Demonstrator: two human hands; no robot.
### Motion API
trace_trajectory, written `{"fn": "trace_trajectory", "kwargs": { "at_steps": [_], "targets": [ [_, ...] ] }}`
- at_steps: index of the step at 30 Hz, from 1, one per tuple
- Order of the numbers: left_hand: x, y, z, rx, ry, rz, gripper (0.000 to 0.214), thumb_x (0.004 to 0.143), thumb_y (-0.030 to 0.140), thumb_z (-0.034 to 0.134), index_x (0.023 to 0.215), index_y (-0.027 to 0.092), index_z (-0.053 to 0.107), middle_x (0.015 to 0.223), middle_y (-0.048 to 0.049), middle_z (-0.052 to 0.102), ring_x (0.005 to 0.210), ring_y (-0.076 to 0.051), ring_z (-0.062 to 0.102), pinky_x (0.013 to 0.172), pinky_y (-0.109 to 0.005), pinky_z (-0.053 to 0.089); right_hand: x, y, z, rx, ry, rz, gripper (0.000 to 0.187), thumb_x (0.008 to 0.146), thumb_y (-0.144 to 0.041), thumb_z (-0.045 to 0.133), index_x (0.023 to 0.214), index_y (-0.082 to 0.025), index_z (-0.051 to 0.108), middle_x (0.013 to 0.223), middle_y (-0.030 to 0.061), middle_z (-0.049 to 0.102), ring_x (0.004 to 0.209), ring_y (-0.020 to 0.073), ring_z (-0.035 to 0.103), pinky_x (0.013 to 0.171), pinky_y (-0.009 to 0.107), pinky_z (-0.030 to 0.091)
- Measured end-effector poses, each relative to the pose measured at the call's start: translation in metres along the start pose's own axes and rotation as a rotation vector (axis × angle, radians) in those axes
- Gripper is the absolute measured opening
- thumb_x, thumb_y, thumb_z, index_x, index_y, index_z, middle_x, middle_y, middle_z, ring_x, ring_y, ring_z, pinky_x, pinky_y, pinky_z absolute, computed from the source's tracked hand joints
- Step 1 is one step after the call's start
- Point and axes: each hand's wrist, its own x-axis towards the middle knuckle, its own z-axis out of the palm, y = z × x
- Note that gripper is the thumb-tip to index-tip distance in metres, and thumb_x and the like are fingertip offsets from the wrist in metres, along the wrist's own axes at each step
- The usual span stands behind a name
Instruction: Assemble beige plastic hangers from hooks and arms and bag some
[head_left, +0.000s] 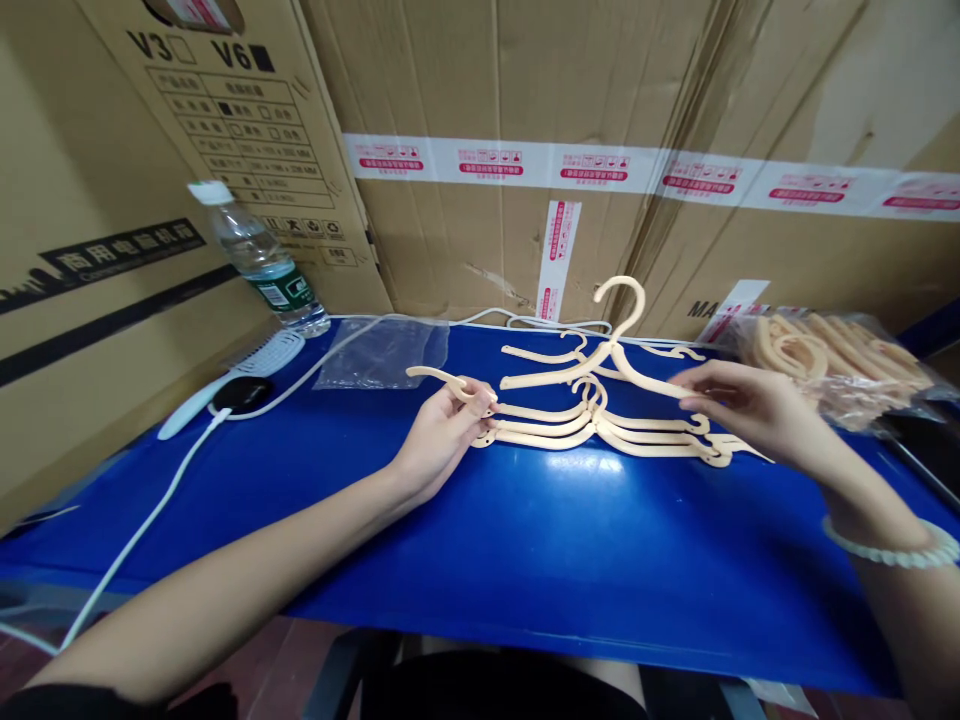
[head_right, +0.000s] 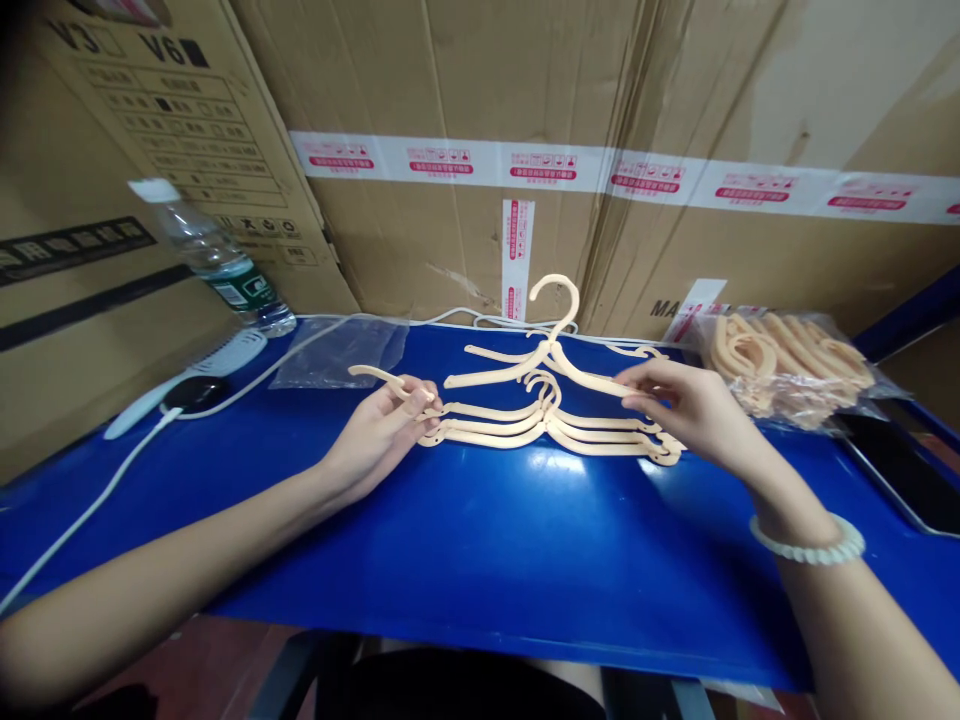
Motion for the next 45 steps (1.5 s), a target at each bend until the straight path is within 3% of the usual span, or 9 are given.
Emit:
{"fn": "trace_trajectory", "kwargs": {
  "at_steps": [3, 5, 18, 27, 35, 38, 42, 45],
  "targets": [
    [-0.002, 0.001, 0.002, -0.057, -0.041, -0.045, 0.033, 0.075, 0.033, 0.088, 0.08, 0.016, 0.06, 0.107, -0.0015, 0.061, 0.096, -0.014, 0.061, 0.086, -0.029, 0.054, -0.008, -0.004, -0.004, 0.063, -0.061, 0.021, 0.034, 0.087, -0.052, 0.068, 0.095, -0.019, 0.068, 0.094, 0.0109, 0.072, 0.083, 0.0227, 0.067, 0.069, 0.031, 0.054],
    [-0.005, 0.002, 0.004, -0.1, -0.116, -0.11, 0.03, 0.079, 0.032, 0.085, 0.081, 0.017, 0.059, 0.11, -0.0019, 0.062, 0.1, -0.017, 0.064, 0.089, -0.033, 0.055, -0.011, -0.005, -0.004, 0.105, -0.102, 0.029, 0.033, 0.086, -0.052, 0.068, 0.091, -0.02, 0.067, 0.088, 0.0105, 0.071, 0.079, 0.0229, 0.067, 0.065, 0.03, 0.053],
    [-0.011, 0.011, 0.007, -0.104, -0.136, -0.233, 0.026, 0.083, 0.027, 0.08, 0.08, 0.014, 0.057, 0.098, -0.0062, 0.069, 0.079, -0.013, 0.067, 0.072, -0.024, 0.058, -0.013, -0.003, -0.007, 0.075, -0.095, -0.017, 0.035, 0.087, -0.055, 0.065, 0.091, -0.02, 0.067, 0.09, 0.0105, 0.071, 0.078, 0.0239, 0.068, 0.067, 0.032, 0.055],
    [-0.009, 0.002, 0.001, -0.093, -0.043, -0.196, 0.026, 0.075, 0.018, 0.084, 0.074, 0.012, 0.059, 0.082, -0.0049, 0.068, 0.066, -0.01, 0.064, 0.066, -0.02, 0.056, -0.014, -0.011, -0.003, 0.07, -0.166, -0.143, 0.016, 0.093, -0.037, 0.061, 0.092, -0.021, 0.063, 0.087, 0.0052, 0.069, 0.076, 0.0192, 0.067, 0.068, 0.028, 0.053],
    [-0.007, -0.001, 0.0, -0.067, 0.013, -0.054, 0.032, 0.07, 0.015, 0.085, 0.069, 0.014, 0.052, 0.066, 0.002, 0.06, 0.058, -0.009, 0.06, 0.057, -0.017, 0.051, -0.02, -0.022, 0.003, 0.135, -0.287, -0.041, 0.02, 0.096, -0.041, 0.059, 0.096, -0.021, 0.059, 0.08, 0.0051, 0.07, 0.069, 0.0185, 0.068, 0.062, 0.026, 0.049],
    [-0.006, -0.001, 0.001, -0.074, 0.051, -0.034, 0.035, 0.07, 0.017, 0.087, 0.07, 0.015, 0.052, 0.071, 0.0008, 0.064, 0.06, -0.008, 0.063, 0.061, -0.018, 0.055, -0.022, -0.027, 0.003, 0.147, -0.286, 0.006, 0.025, 0.096, -0.046, 0.058, 0.098, -0.021, 0.057, 0.078, 0.0057, 0.071, 0.067, 0.0193, 0.068, 0.058, 0.026, 0.047],
    [-0.006, -0.002, 0.004, -0.054, 0.131, -0.04, 0.027, 0.075, 0.018, 0.084, 0.079, 0.015, 0.058, 0.09, -0.003, 0.071, 0.08, -0.013, 0.072, 0.075, -0.019, 0.059, -0.022, -0.027, -0.002, 0.21, -0.274, 0.061, 0.029, 0.095, -0.049, 0.059, 0.101, -0.02, 0.055, 0.077, 0.0066, 0.072, 0.069, 0.0201, 0.069, 0.059, 0.027, 0.047],
    [-0.014, -0.006, 0.006, 0.099, 0.016, -0.067, 0.019, 0.085, 0.022, 0.074, 0.098, 0.016, 0.062, 0.098, -0.0051, 0.072, 0.08, -0.014, 0.074, 0.072, -0.021, 0.06, -0.022, -0.024, -0.008, 0.313, -0.251, 0.102, 0.03, 0.093, -0.046, 0.064, 0.106, -0.021, 0.055, 0.078, 0.0064, 0.071, 0.072, 0.0205, 0.07, 0.062, 0.028, 0.05]
  ]
}}
